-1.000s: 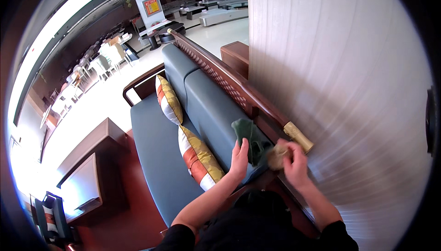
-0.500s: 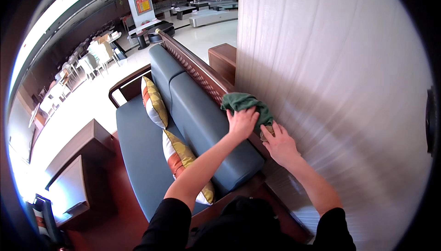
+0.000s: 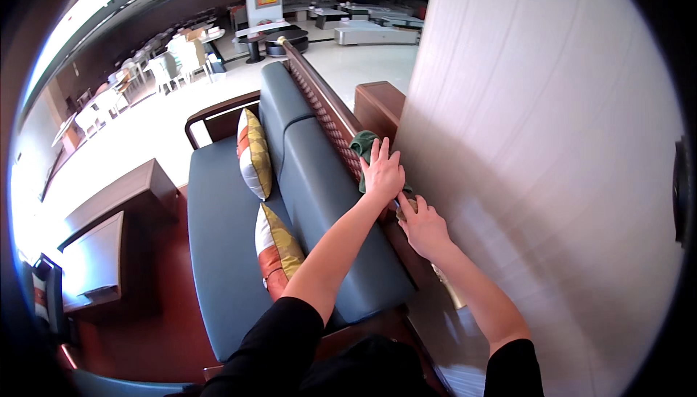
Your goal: The person wipes the headboard of a bed, then walks through a furniture showroom to wipe the armrests and back of a sofa, and finally cleans a small round table. The person uses a green cloth to wipe the surfaces.
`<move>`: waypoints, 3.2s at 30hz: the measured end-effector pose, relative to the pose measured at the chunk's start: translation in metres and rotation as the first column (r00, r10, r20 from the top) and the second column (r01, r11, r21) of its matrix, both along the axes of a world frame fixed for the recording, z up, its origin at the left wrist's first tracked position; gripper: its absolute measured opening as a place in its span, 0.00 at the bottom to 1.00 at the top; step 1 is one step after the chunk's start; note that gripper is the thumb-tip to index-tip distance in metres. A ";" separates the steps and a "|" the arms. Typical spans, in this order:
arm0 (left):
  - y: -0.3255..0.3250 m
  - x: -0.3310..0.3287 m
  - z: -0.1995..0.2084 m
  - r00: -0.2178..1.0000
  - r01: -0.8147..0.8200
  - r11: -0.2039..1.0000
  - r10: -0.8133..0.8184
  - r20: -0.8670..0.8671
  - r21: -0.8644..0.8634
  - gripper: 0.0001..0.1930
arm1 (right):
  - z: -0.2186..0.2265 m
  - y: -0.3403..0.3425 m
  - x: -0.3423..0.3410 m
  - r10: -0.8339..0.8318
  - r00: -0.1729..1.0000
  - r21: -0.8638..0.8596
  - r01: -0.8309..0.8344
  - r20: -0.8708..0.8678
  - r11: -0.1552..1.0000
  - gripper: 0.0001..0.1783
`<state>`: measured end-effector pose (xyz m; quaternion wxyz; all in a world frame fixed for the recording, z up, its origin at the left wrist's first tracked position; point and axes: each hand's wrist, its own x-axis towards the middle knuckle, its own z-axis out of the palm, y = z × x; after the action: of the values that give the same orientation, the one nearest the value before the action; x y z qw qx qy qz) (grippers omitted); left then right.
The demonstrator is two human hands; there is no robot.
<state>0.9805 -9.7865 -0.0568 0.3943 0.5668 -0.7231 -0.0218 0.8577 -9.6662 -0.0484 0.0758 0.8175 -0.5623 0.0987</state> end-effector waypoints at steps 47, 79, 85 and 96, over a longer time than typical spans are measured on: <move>0.104 -0.016 -0.012 0.973 0.186 0.930 -0.130 -0.190 0.317 0.40 | 0.015 0.033 -0.023 -0.325 0.900 0.340 0.221 0.289 0.914 0.55; 0.014 -0.004 0.016 0.999 0.052 0.985 -0.052 -0.001 0.166 0.19 | 0.002 -0.064 0.027 -0.232 0.947 0.092 0.217 0.220 0.972 0.55; 0.047 0.012 -0.004 0.976 0.167 0.978 -0.181 0.118 0.126 0.17 | 0.009 -0.019 0.028 -0.195 0.973 0.172 0.173 0.121 0.970 0.59; 0.157 -0.016 -0.006 0.951 0.302 0.953 -0.301 -0.075 0.002 0.18 | -0.025 0.076 -0.004 -0.197 0.980 -0.381 0.188 0.013 0.905 0.33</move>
<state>0.9646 -9.6299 -0.0630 0.4090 0.4513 -0.7858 -0.1076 0.8537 -9.5897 -0.0738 0.2494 0.7290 -0.6093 0.1875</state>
